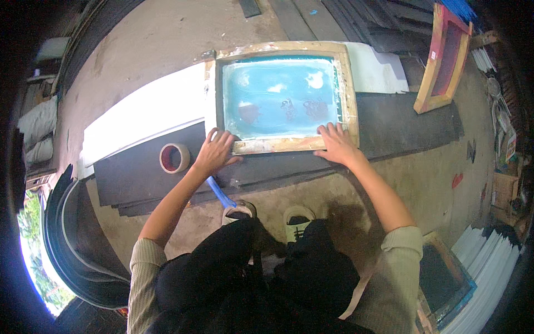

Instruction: The person sits on the floor and repeatedly applies masking tape to the edges of a wooden frame with a blue screen. They tear off pieces of tape, press them along the frame edges, and smooth them down by hand.

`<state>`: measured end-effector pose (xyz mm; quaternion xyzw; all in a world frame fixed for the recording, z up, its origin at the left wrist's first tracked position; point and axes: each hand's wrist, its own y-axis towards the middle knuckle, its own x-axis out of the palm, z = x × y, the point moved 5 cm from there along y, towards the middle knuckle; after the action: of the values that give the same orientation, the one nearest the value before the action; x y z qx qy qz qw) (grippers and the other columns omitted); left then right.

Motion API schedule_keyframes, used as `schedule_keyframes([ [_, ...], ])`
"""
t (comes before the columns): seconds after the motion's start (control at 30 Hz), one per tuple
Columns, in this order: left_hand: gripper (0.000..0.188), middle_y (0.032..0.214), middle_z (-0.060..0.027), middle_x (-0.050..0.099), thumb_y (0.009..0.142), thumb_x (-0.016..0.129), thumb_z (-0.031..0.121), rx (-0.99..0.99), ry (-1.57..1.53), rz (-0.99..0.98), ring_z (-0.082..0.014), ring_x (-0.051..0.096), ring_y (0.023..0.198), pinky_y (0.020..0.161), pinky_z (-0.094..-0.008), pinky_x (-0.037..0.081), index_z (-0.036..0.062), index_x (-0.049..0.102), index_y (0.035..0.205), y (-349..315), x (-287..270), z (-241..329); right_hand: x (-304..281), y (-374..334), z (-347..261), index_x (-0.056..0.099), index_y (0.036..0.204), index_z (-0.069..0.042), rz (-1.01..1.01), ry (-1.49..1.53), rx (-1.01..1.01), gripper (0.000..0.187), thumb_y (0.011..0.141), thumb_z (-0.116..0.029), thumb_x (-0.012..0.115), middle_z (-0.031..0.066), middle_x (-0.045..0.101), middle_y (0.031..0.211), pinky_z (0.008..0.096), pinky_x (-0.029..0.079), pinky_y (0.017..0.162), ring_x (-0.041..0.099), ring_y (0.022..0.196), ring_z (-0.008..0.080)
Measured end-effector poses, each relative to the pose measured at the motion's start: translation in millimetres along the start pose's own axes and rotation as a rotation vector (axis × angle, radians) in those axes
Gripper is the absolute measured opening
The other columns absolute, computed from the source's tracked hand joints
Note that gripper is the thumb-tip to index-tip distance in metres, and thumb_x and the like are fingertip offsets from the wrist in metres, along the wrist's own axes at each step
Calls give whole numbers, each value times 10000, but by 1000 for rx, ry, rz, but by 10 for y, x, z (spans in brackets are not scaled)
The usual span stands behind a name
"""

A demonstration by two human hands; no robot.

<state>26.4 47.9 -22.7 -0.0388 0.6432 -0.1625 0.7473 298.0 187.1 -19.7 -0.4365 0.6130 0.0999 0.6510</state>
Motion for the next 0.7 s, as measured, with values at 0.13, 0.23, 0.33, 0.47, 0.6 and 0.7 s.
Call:
schedule_keyframes([
  [0.13, 529, 1137, -148, 464, 782, 641, 392, -60, -116, 398, -338, 407, 1126, 1009, -509, 244, 42, 472, 1141, -17, -64, -78, 145, 431, -181, 543, 1050, -90, -162, 485, -59, 482, 760, -457, 659, 136, 475, 1152, 484, 358, 921, 402, 1144, 315],
  [0.23, 533, 1205, -177, 384, 800, 641, 335, -325, -247, 547, -381, 336, 1145, 977, -518, 244, 37, 431, 1188, -115, -4, -236, 178, 680, -68, 558, 950, -63, -26, 328, 5, 474, 690, -424, 722, 133, 503, 1073, 436, 356, 879, 420, 1047, 341],
  [0.33, 557, 1216, -193, 368, 806, 634, 301, -522, -508, 769, -372, 320, 1163, 983, -500, 240, 19, 385, 1216, -217, 174, -475, 29, 749, -229, 527, 891, -38, 154, 197, 67, 538, 584, -386, 800, 144, 477, 1030, 445, 344, 829, 407, 1010, 327],
  [0.47, 492, 1207, -197, 368, 836, 583, 219, -505, -554, 786, -352, 318, 1181, 988, -465, 242, 4, 356, 1217, -137, 390, -567, -78, 881, -507, 516, 1026, 6, 162, 146, 50, 719, 544, -438, 813, 157, 442, 1061, 477, 325, 830, 377, 1068, 314],
  [0.6, 412, 1189, -197, 384, 847, 533, 156, -505, -596, 805, -344, 333, 1173, 986, -456, 246, 7, 373, 1197, -131, 398, -539, -5, 1134, -1056, 512, 1043, 24, 299, 172, -99, 789, 519, -486, 807, 159, 436, 1041, 469, 331, 808, 395, 1038, 313],
  [0.7, 388, 1180, -193, 391, 848, 530, 162, -485, -612, 826, -337, 351, 1145, 970, -447, 249, 6, 393, 1176, -130, 411, -571, 5, 1376, -1641, 508, 1045, 35, 370, 186, -171, 817, 513, -515, 795, 163, 431, 1044, 468, 334, 799, 407, 1015, 308],
])
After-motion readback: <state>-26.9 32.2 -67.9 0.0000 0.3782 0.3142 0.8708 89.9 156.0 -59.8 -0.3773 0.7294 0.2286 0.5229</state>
